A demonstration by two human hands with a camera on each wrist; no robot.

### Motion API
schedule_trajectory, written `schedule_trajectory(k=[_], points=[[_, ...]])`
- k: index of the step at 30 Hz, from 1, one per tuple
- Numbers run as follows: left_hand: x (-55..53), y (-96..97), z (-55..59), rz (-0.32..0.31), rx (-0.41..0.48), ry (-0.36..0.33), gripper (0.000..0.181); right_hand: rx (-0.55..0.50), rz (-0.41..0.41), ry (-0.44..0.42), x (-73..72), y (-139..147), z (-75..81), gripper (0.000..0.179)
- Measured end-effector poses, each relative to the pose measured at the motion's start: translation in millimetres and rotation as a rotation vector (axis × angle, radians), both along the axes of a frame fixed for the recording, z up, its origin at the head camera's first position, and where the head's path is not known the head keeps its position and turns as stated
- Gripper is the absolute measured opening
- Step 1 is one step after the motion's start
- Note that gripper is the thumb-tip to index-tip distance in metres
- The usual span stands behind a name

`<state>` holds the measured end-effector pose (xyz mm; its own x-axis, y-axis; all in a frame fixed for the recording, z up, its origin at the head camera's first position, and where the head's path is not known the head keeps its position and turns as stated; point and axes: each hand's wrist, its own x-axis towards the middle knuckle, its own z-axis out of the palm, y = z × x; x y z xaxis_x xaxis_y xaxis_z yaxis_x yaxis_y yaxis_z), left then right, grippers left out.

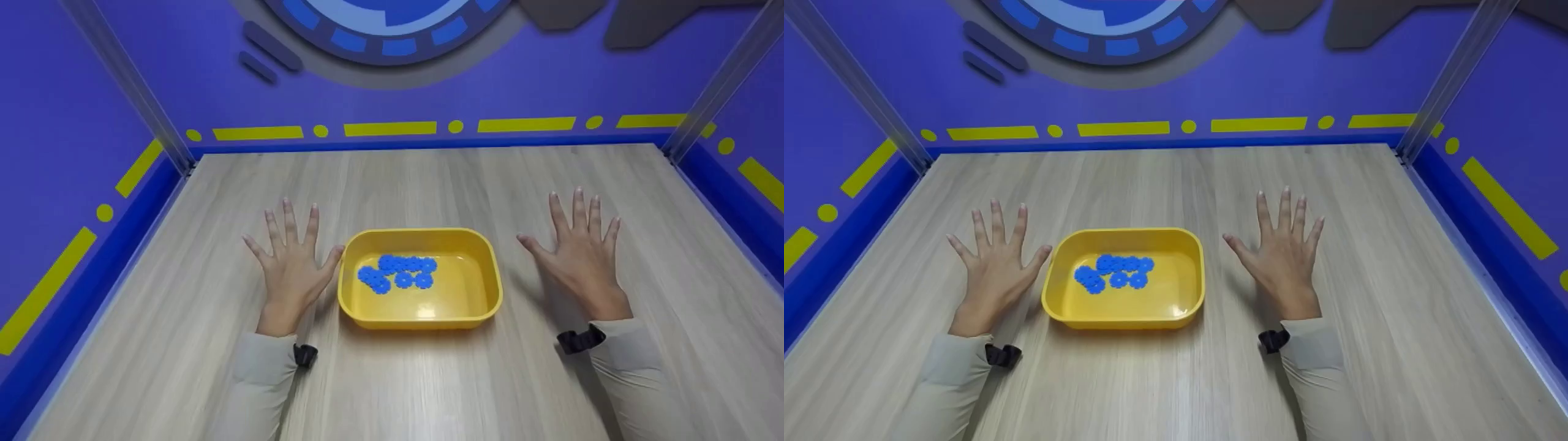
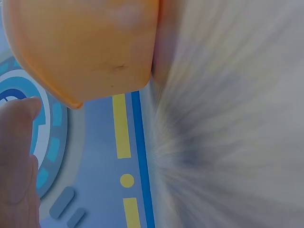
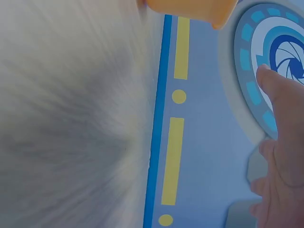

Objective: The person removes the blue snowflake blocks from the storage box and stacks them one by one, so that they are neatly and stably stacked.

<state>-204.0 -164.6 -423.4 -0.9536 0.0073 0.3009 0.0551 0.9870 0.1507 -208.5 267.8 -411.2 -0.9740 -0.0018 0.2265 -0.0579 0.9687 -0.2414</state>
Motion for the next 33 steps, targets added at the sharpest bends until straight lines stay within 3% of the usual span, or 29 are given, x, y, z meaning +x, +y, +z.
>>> schedule_trajectory(k=[3,7,10,13,16,19,24,30,33], points=[[-0.8,-1.1,0.7,0.006,-0.006,-0.004,0.081,-0.022,0.008,-0.006,0.5,1,0.0,0.093],[-3.9,-3.5,6.6,0.000,0.012,0.054,0.080,-0.056,0.026,0.018,-0.9,0,5.8,0.091],[-2.3,-6.2,8.3,-0.001,0.041,0.057,0.079,-0.101,0.039,0.040,1.3,0,6.7,0.089],[0.4,-8.7,9.8,0.002,0.066,0.052,0.078,-0.179,0.051,0.068,3.6,1,7.2,0.085],[0.7,-8.5,14.0,-0.027,0.160,0.068,0.074,-0.293,0.056,0.096,3.0,1,12.7,0.077],[0.0,-6.0,18.0,-0.089,0.375,0.046,0.068,-0.437,0.095,0.119,-0.1,0,24.5,0.066],[0.9,-4.3,9.6,-0.170,0.880,-0.035,0.060,-0.552,0.208,0.057,-8.3,-8,45.1,0.054],[3.6,3.2,-15.7,-0.259,1.538,-0.191,0.059,-0.507,0.316,-0.099,-20.7,-24,60.2,0.045],[5.0,9.5,-28.0,-0.303,1.765,-0.278,0.060,-0.459,0.385,-0.161,-28.0,-36,63.8,0.039]])
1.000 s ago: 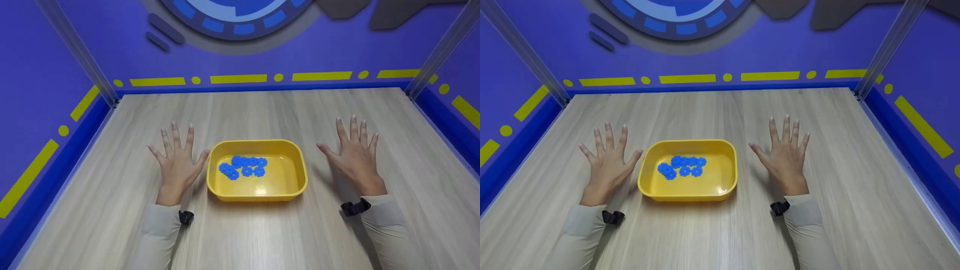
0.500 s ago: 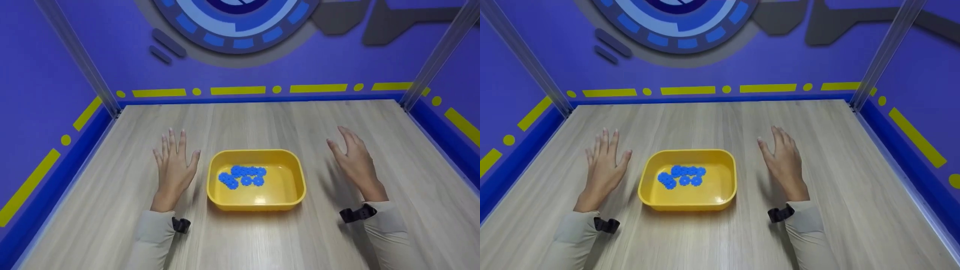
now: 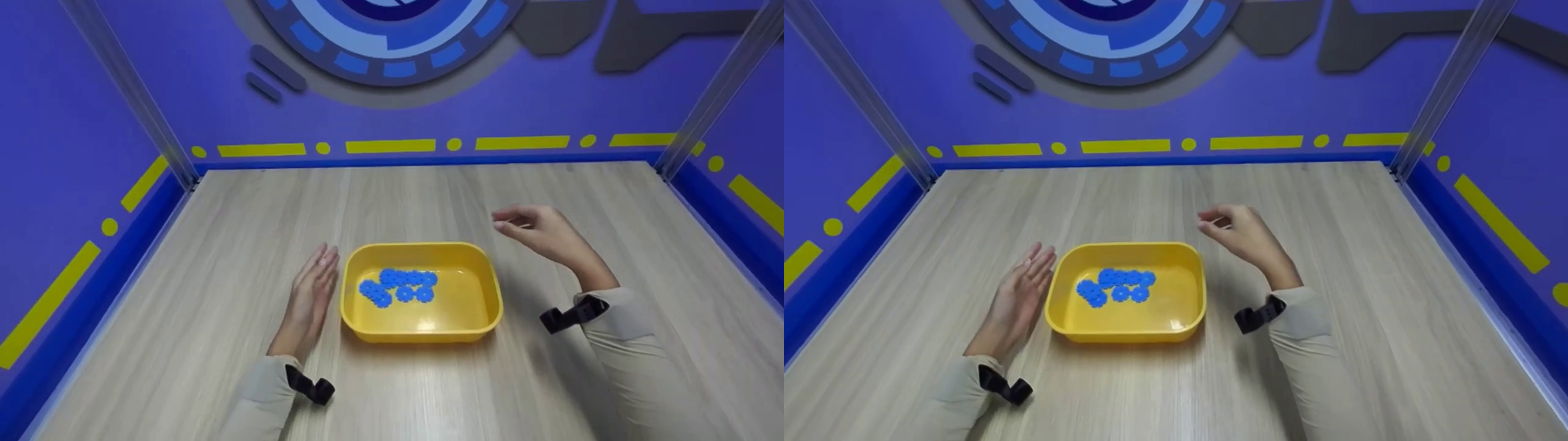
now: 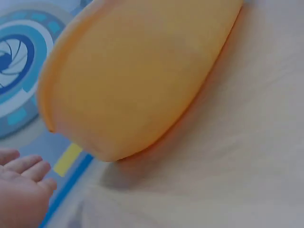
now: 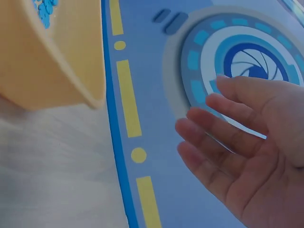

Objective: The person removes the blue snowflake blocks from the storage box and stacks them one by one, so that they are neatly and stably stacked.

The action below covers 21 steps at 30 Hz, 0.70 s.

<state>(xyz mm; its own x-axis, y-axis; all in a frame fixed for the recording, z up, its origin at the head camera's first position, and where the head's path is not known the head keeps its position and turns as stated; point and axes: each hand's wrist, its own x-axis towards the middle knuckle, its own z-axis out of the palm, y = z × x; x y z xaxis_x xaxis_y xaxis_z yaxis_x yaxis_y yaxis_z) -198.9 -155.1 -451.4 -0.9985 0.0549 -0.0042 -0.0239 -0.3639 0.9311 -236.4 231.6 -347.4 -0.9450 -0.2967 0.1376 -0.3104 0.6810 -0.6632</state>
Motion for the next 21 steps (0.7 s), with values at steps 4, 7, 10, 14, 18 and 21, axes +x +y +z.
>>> schedule_trajectory(k=[4,7,10,14,18,21], points=[[3.7,4.5,-11.6,-0.078,0.112,-0.003,0.062,0.069,0.106,-0.060,-8.6,-21,1.7,0.031],[5.6,5.8,-15.7,-0.127,0.137,0.030,0.065,0.139,0.182,-0.114,-13.6,-36,0.8,0.028],[6.4,6.3,-17.8,-0.161,0.138,0.039,0.067,0.216,0.267,-0.160,-18.0,-50,-0.5,0.028],[6.0,7.0,-18.3,-0.175,0.100,0.032,0.070,0.283,0.366,-0.186,-23.7,-67,-2.8,0.027],[6.3,6.8,-19.0,-0.176,0.074,0.026,0.067,0.323,0.419,-0.224,-27.8,-83,-7.9,0.027],[7.1,4.8,-20.6,-0.176,0.076,0.014,0.065,0.365,0.428,-0.273,-29.9,-95,-14.1,0.027]])
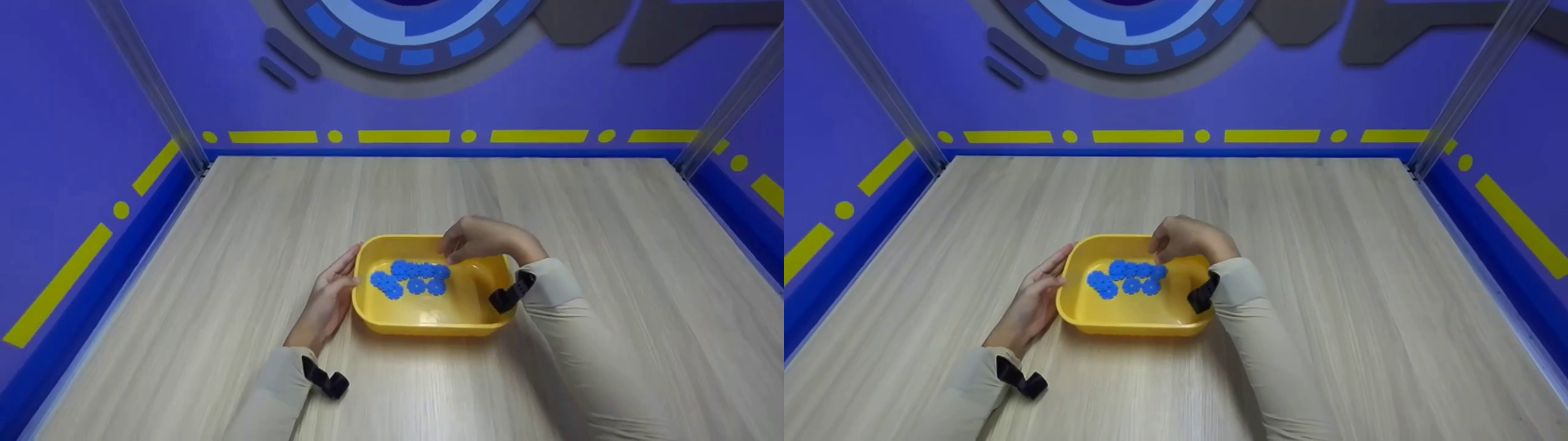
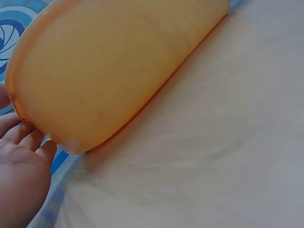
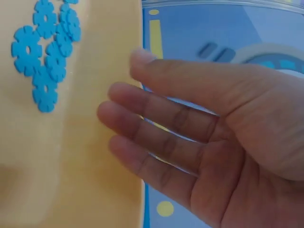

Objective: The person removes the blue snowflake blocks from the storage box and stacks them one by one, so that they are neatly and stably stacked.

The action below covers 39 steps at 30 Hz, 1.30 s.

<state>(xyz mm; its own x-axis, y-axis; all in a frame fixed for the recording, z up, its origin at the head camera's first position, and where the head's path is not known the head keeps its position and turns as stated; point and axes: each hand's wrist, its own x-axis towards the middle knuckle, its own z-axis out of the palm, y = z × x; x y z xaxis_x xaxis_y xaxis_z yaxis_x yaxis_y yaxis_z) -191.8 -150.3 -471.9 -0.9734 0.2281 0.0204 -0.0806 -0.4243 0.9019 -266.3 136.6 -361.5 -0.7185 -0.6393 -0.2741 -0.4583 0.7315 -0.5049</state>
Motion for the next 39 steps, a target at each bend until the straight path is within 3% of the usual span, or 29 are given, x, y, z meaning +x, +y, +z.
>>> schedule_trajectory(k=[11,16,18,25,39], points=[[-0.1,2.3,-0.2,0.010,0.000,0.002,0.068,0.138,-0.005,-0.080,-2.3,-20,-24.0,0.020],[-0.1,2.6,-1.8,0.012,-0.023,0.002,0.069,0.163,-0.057,-0.098,0.7,-26,-31.1,0.017],[0.0,2.0,-1.9,0.027,-0.032,0.001,0.069,0.181,-0.066,-0.091,2.9,-29,-32.9,0.017],[-3.4,-0.5,-0.1,0.040,-0.060,0.032,0.069,0.222,0.029,0.009,5.8,-39,-36.9,0.023],[-2.4,-3.2,-0.8,0.015,-0.072,0.043,0.070,0.263,-0.004,0.083,13.4,-50,-40.0,0.024]])
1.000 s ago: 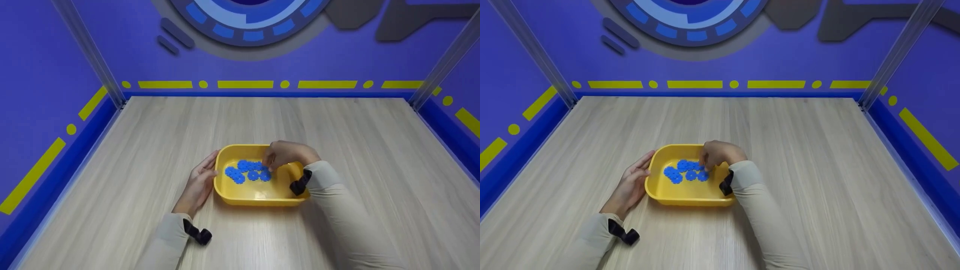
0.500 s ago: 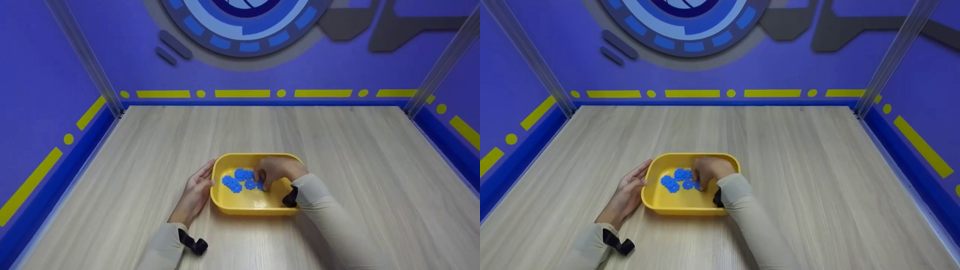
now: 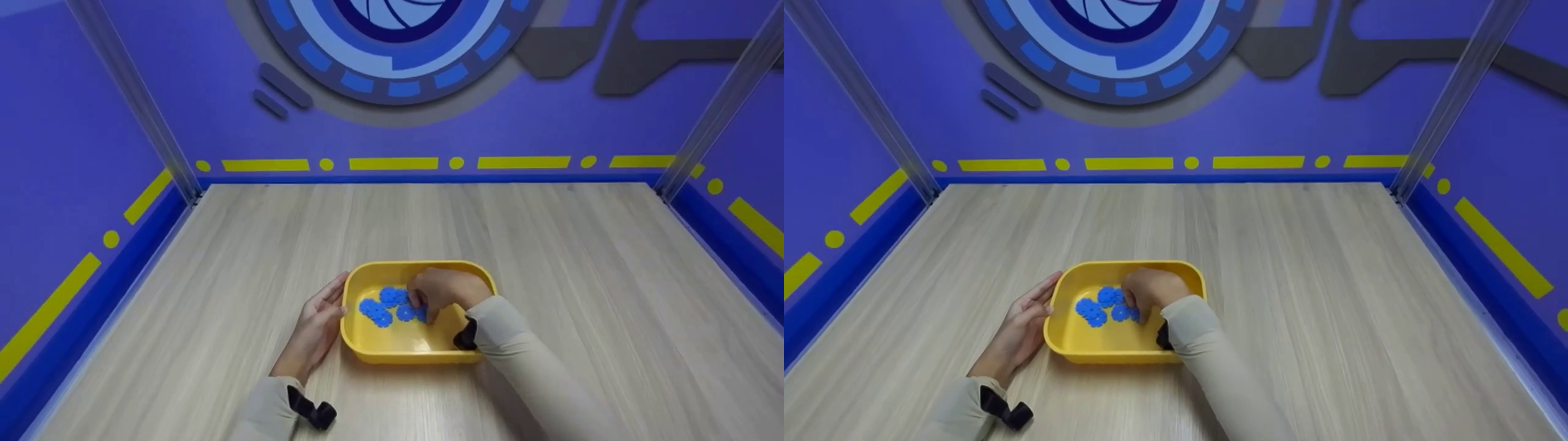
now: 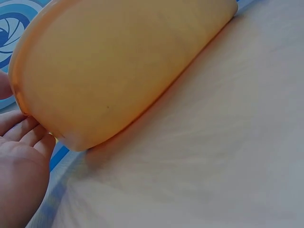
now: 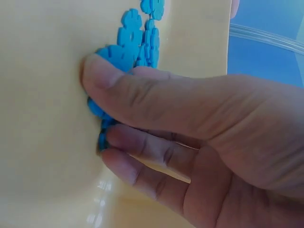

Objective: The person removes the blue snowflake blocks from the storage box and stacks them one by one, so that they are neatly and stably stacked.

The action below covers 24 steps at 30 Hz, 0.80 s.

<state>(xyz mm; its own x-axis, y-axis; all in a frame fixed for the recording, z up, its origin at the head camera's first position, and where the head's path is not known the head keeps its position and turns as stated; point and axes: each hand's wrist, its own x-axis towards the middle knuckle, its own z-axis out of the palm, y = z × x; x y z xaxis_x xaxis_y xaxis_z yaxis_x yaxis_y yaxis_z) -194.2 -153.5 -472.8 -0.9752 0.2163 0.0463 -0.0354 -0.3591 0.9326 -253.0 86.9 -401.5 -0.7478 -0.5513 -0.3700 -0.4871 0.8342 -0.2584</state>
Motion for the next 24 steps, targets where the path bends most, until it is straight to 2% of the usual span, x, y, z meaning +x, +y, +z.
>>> schedule_trajectory(k=[6,12,19,24], points=[[1.2,-0.3,-1.7,-0.005,-0.004,-0.011,0.070,-0.025,-0.010,-0.003,2.0,1,-2.3,0.021],[-0.3,0.3,-2.1,0.018,0.011,-0.009,0.069,-0.049,0.004,-0.008,-0.4,4,2.9,0.018],[-2.1,0.8,0.2,0.011,0.035,-0.005,0.069,-0.080,0.041,-0.030,-0.4,7,9.7,0.013],[1.1,-0.3,-0.6,0.010,0.032,-0.024,0.069,-0.101,0.027,-0.060,2.5,8,9.7,0.014]])
